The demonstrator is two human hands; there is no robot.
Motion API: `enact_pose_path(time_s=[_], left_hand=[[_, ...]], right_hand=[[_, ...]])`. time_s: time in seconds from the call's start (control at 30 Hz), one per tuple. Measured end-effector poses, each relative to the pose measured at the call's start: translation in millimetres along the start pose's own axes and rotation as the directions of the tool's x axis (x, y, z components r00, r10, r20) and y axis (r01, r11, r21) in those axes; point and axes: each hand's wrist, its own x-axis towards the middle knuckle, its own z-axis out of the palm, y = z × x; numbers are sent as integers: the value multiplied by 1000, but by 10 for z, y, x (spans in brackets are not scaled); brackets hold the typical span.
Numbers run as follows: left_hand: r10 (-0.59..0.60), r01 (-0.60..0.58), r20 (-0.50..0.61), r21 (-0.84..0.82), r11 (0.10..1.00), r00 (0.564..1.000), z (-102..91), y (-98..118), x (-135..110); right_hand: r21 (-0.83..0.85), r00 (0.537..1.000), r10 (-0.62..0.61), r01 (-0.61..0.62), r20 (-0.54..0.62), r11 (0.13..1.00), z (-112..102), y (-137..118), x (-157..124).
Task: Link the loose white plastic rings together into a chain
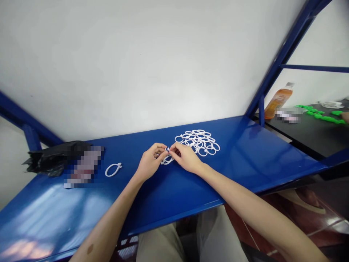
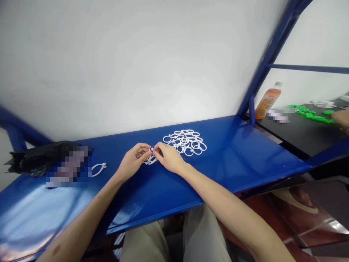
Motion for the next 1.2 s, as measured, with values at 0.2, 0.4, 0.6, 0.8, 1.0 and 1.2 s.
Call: enact_pose_path(time_s=[0.2, 0.4, 0.6, 0.8, 1.0, 1.2], left_hand=[[-64, 52, -88, -124, 991, 994, -16, 70, 6], [-50, 31, -101, -178, 984, 994, -8, 99, -17], [-14, -5, -109, -170, 985, 994, 32, 27, -36], [-3, -3, -77, -87, 996, 997, 24, -13, -47], [109, -88, -61, 274, 958, 992, 10, 84, -47], [172, -241, 175, 543, 804, 969, 43, 62, -43]], right_hand=[[69, 999, -18, 20, -37, 997, -5, -44, 0], [77, 986, -111, 120, -121, 990, 15, -51, 4], [83, 985, -129, 139, -115, 987, 18, -26, -23], [2, 983, -179, 179, -35, 984, 9, -4, -45], [0, 994, -67, 67, -82, 998, -4, -45, 9], [-24, 992, -106, 105, -67, 994, -32, -1, 24]])
